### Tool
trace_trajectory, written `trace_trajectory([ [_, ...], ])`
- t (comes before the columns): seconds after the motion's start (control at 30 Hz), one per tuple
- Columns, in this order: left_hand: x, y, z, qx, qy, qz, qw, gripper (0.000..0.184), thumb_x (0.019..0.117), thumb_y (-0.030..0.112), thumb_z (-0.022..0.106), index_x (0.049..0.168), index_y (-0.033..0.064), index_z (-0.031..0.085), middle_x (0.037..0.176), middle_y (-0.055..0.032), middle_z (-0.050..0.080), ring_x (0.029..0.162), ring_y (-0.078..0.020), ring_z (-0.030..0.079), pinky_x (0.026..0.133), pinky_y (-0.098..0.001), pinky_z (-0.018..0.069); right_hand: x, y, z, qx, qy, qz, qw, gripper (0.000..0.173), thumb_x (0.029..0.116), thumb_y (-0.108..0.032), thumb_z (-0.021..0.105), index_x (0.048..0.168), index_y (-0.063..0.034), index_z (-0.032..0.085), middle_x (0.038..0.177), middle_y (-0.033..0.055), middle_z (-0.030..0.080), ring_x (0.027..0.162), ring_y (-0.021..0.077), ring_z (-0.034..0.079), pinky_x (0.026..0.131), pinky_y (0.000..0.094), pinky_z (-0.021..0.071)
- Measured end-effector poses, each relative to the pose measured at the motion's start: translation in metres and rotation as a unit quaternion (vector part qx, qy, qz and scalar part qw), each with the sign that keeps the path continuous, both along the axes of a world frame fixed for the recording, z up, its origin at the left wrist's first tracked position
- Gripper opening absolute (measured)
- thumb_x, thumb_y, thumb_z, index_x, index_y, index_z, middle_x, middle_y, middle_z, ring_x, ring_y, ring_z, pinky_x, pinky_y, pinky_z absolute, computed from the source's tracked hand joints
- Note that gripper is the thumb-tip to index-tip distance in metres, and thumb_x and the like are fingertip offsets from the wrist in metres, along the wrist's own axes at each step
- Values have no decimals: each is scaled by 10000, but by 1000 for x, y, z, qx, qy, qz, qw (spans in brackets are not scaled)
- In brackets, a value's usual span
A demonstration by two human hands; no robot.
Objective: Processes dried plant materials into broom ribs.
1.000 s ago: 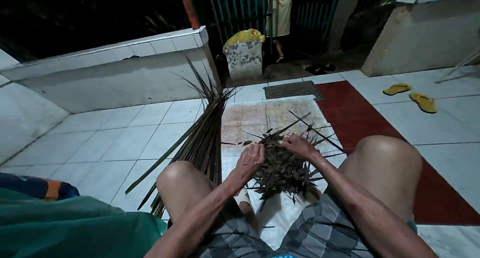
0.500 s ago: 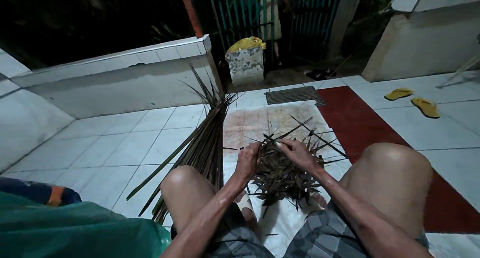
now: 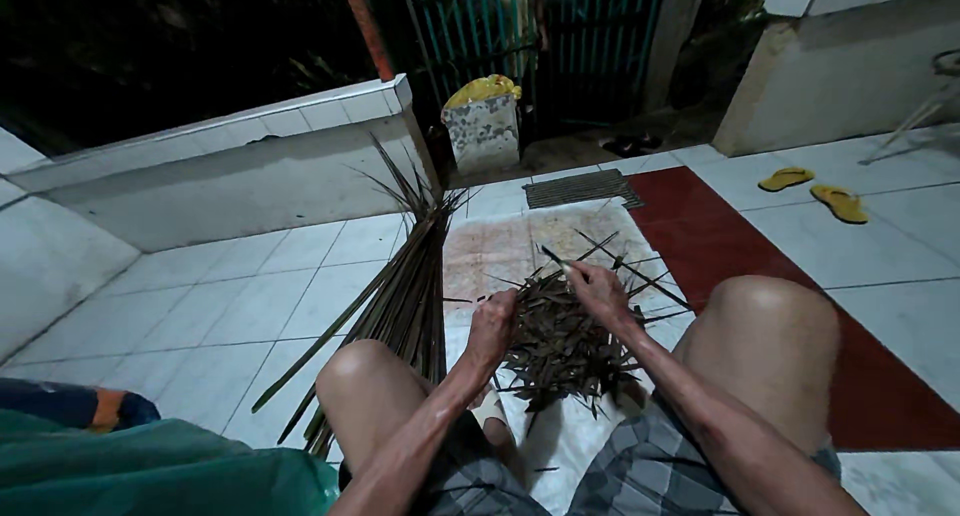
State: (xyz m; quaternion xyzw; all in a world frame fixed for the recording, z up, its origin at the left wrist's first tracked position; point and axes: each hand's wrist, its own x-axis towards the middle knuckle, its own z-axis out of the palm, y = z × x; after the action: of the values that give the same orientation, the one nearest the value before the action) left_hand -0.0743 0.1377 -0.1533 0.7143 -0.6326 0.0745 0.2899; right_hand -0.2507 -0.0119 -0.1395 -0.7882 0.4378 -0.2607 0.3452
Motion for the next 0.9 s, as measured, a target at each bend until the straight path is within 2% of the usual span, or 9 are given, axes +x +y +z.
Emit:
trace_trajectory([
  [0.1, 0, 1, 2, 8, -25, 18, 999, 229, 1020, 86, 516, 1105, 1, 711, 915, -175, 724, 770, -322, 738, 677, -480, 611, -8, -3, 2, 3, -39, 16, 999, 376, 1074, -393, 515, 1280, -156, 722, 965, 123, 728, 866, 283, 679, 825, 547, 532],
  [0.33, -4, -3, 0, 0, -98, 27, 995, 200, 1004, 66, 550, 1114, -9, 700, 893, -176, 714, 738, -317, 736, 642, -455, 615, 2, 18, 0, 15, 0, 146, 989, 414, 1069, -443, 482, 1272, -180, 729, 1059, 83, 745, 978, 228, 699, 912, 502, 538],
  [0.43, -5, -2, 0, 15, -99, 26, 995, 206, 1007, 74, 543, 1115, -6, 699, 907, -173, 716, 747, -317, 736, 650, -458, 613, 1, 15, 1, 14, 40, 107, 993, 407, 1070, -455, 475, 1277, -211, 726, 1074, 96, 742, 1006, 272, 695, 909, 551, 525],
  [0.57, -4, 0, 1, 13, -80, 22, 996, 211, 1011, 84, 539, 1107, -9, 702, 906, -181, 719, 734, -328, 736, 641, -469, 611, -5, 1, 0, 1, 27, -5, 1000, 389, 1082, -389, 479, 1272, -150, 720, 1042, 152, 734, 973, 343, 692, 885, 600, 518],
  [0.67, 2, 0, 6, 13, 23, 8, 1000, 254, 1027, 102, 505, 1106, -5, 721, 914, -167, 734, 800, -310, 736, 749, -481, 608, -10, -10, -4, -23, -56, -67, 996, 376, 1083, -374, 499, 1241, -115, 721, 921, 162, 710, 831, 335, 674, 790, 595, 523],
  [0.7, 6, -1, 6, 6, 65, 9, 998, 275, 1034, 129, 500, 1096, -1, 734, 870, -151, 734, 770, -285, 727, 752, -464, 600, -11, -11, -3, -26, -84, -76, 993, 376, 1086, -368, 492, 1243, -109, 715, 889, 153, 696, 789, 316, 659, 763, 573, 523],
  [0.77, 10, -5, 6, 1, 156, 16, 988, 329, 1068, 202, 475, 1083, 13, 744, 776, -95, 709, 689, -202, 690, 721, -399, 585, -11, -12, -4, -15, -121, -69, 990, 408, 1097, -382, 454, 1252, -95, 699, 843, 124, 664, 731, 266, 625, 723, 512, 518],
  [0.83, 10, -8, 10, 7, 252, 14, 968, 366, 1095, 237, 433, 1100, 28, 733, 767, -47, 709, 670, -138, 672, 707, -346, 583, -7, -9, -5, 11, -127, -36, 991, 460, 1095, -422, 433, 1202, -55, 688, 845, 122, 642, 738, 248, 610, 725, 487, 515],
  [0.9, 3, -12, 12, 6, 330, -4, 944, 387, 1109, 233, 381, 1148, 8, 693, 747, -27, 681, 600, -108, 613, 610, -299, 545, 0, -3, -2, 37, -125, 4, 991, 482, 1058, -466, 512, 1195, -37, 684, 921, 141, 675, 804, 249, 639, 769, 487, 532],
])
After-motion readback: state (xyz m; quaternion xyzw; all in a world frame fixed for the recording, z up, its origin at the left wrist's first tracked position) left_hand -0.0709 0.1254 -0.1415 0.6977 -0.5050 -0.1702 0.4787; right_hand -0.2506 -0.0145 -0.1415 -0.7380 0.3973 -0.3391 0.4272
